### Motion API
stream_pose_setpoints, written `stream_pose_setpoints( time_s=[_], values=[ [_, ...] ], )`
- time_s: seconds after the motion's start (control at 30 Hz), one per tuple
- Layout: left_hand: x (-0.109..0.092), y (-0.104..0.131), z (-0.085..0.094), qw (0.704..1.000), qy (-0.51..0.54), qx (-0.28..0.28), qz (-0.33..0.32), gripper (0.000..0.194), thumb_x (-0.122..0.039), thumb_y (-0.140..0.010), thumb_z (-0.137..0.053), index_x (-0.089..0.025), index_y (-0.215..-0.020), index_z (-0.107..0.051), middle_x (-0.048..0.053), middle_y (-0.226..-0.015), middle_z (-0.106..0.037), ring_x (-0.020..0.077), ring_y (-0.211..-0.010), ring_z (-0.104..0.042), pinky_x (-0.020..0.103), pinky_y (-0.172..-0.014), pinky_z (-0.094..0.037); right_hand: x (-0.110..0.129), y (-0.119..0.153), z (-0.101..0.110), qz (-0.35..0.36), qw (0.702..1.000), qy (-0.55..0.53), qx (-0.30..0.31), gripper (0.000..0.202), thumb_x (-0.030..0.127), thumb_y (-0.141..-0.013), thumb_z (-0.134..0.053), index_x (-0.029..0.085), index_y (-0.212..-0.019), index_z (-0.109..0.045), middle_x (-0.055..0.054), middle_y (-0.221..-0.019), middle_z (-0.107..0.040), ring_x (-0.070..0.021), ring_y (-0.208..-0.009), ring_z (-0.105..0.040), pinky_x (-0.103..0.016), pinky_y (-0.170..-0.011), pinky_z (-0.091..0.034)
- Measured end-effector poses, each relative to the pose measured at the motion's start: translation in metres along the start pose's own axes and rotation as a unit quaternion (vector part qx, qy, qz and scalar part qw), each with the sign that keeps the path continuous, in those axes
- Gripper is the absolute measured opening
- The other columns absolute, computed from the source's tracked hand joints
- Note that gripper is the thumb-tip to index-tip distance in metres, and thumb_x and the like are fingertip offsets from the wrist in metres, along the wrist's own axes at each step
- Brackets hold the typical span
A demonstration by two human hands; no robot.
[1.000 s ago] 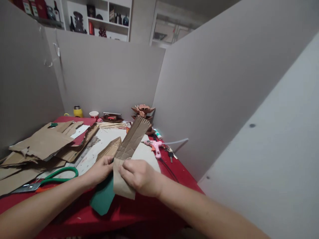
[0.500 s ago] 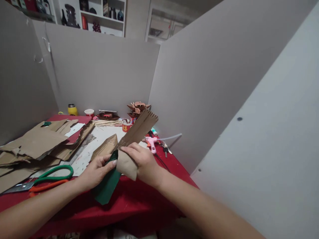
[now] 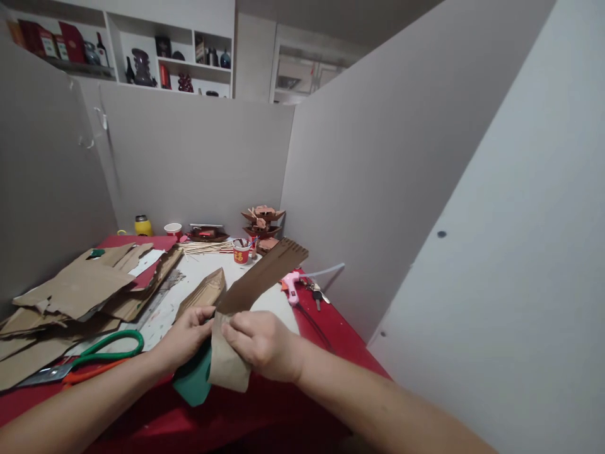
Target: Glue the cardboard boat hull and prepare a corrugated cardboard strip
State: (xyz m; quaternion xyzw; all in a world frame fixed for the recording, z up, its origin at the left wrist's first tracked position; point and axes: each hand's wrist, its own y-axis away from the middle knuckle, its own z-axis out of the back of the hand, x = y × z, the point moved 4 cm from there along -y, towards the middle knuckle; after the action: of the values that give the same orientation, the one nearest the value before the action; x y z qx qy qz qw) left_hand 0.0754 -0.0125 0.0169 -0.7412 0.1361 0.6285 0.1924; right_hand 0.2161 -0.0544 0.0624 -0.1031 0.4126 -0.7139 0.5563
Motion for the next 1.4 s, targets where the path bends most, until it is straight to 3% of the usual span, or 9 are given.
stream_pose_setpoints(
  time_s=[0.07,0.23,0.33,0.5,0.77,0.97,1.1,1.27,1.4],
  values=[
    [-0.003,0.002,-0.001,1.000,0.002,0.007,-0.001,0.026,-0.039,-0.071,-0.072,-0.014,-0.069,-0.067,0.000,-0.059,-0.061,0.0127,-0.057,-0.052,0.023,-0.059,-0.041,-0.001,-0.004,0.001,-0.011,1.000,-0.011,0.004,0.017,0.014,-0.092,-0.043,0.014,-0.101,-0.057,-0.006,-0.069,-0.060,-0.0154,-0.055,-0.053,-0.025,-0.047,-0.042],
    [-0.010,0.008,-0.004,1.000,-0.015,0.009,-0.020,0.028,-0.041,-0.074,-0.070,-0.013,-0.078,-0.069,0.000,-0.067,-0.064,0.0118,-0.061,-0.050,0.021,-0.058,-0.038,-0.016,-0.012,0.005,-0.124,0.985,-0.118,-0.026,0.024,0.021,-0.086,-0.055,0.014,-0.109,-0.060,-0.011,-0.087,-0.063,-0.0186,-0.074,-0.062,-0.028,-0.061,-0.052],
    [-0.010,0.010,-0.006,0.999,-0.020,0.017,-0.022,0.030,-0.042,-0.074,-0.070,-0.013,-0.082,-0.071,0.001,-0.069,-0.065,0.0134,-0.065,-0.052,0.022,-0.062,-0.039,-0.018,-0.014,0.003,-0.143,0.982,-0.125,-0.022,0.025,0.019,-0.086,-0.056,0.016,-0.110,-0.062,-0.010,-0.089,-0.065,-0.0182,-0.076,-0.063,-0.028,-0.063,-0.053],
    [-0.007,0.011,-0.004,0.999,-0.015,0.027,-0.013,0.041,-0.051,-0.071,-0.071,-0.011,-0.076,-0.069,0.000,-0.061,-0.060,0.0112,-0.055,-0.047,0.023,-0.057,-0.037,-0.020,-0.015,0.009,-0.172,0.978,-0.116,-0.028,0.018,0.021,-0.086,-0.059,0.014,-0.100,-0.067,-0.011,-0.086,-0.068,-0.0181,-0.074,-0.065,-0.028,-0.064,-0.053],
    [-0.005,0.011,0.001,0.999,0.003,-0.021,-0.045,0.039,-0.050,-0.072,-0.070,-0.012,-0.070,-0.066,-0.002,-0.060,-0.059,0.0101,-0.055,-0.044,0.021,-0.055,-0.035,-0.007,-0.019,0.012,-0.102,0.992,-0.050,-0.047,0.018,0.019,-0.090,-0.054,0.017,-0.106,-0.062,-0.010,-0.088,-0.071,-0.0185,-0.077,-0.066,-0.029,-0.064,-0.054],
    [-0.003,0.008,-0.005,0.998,0.053,0.021,-0.014,0.034,-0.042,-0.063,-0.079,-0.013,-0.058,-0.062,-0.003,-0.052,-0.056,0.0087,-0.050,-0.044,0.020,-0.052,-0.034,0.016,-0.013,0.010,0.015,1.000,-0.007,-0.016,0.026,0.011,-0.092,-0.045,0.012,-0.116,-0.054,-0.009,-0.076,-0.069,-0.0179,-0.063,-0.060,-0.029,-0.054,-0.048],
    [-0.007,0.011,-0.005,0.993,0.085,0.069,0.032,0.029,-0.036,-0.061,-0.081,-0.014,-0.063,-0.063,-0.003,-0.054,-0.059,0.0082,-0.049,-0.049,0.019,-0.052,-0.037,0.016,-0.010,0.014,0.003,0.999,-0.040,-0.008,0.032,0.011,-0.091,-0.047,0.013,-0.123,-0.052,-0.011,-0.083,-0.069,-0.0179,-0.068,-0.063,-0.029,-0.057,-0.049],
    [-0.006,0.016,-0.012,0.982,0.100,0.131,0.088,0.022,-0.028,-0.061,-0.079,-0.012,-0.070,-0.069,0.004,-0.067,-0.069,0.0142,-0.061,-0.062,0.024,-0.066,-0.047,0.003,-0.007,0.012,-0.045,0.996,-0.070,-0.041,0.031,0.013,-0.090,-0.052,0.014,-0.121,-0.054,-0.014,-0.090,-0.072,-0.0199,-0.079,-0.068,-0.029,-0.063,-0.054],
    [0.000,0.016,-0.020,0.984,0.102,0.120,0.082,0.021,-0.026,-0.064,-0.077,-0.012,-0.079,-0.071,0.006,-0.073,-0.072,0.0183,-0.072,-0.065,0.026,-0.069,-0.048,-0.008,-0.004,0.004,-0.086,0.990,-0.093,-0.062,0.030,0.018,-0.089,-0.055,0.016,-0.118,-0.056,-0.013,-0.090,-0.073,-0.0196,-0.078,-0.070,-0.029,-0.065,-0.057]
  ],
)
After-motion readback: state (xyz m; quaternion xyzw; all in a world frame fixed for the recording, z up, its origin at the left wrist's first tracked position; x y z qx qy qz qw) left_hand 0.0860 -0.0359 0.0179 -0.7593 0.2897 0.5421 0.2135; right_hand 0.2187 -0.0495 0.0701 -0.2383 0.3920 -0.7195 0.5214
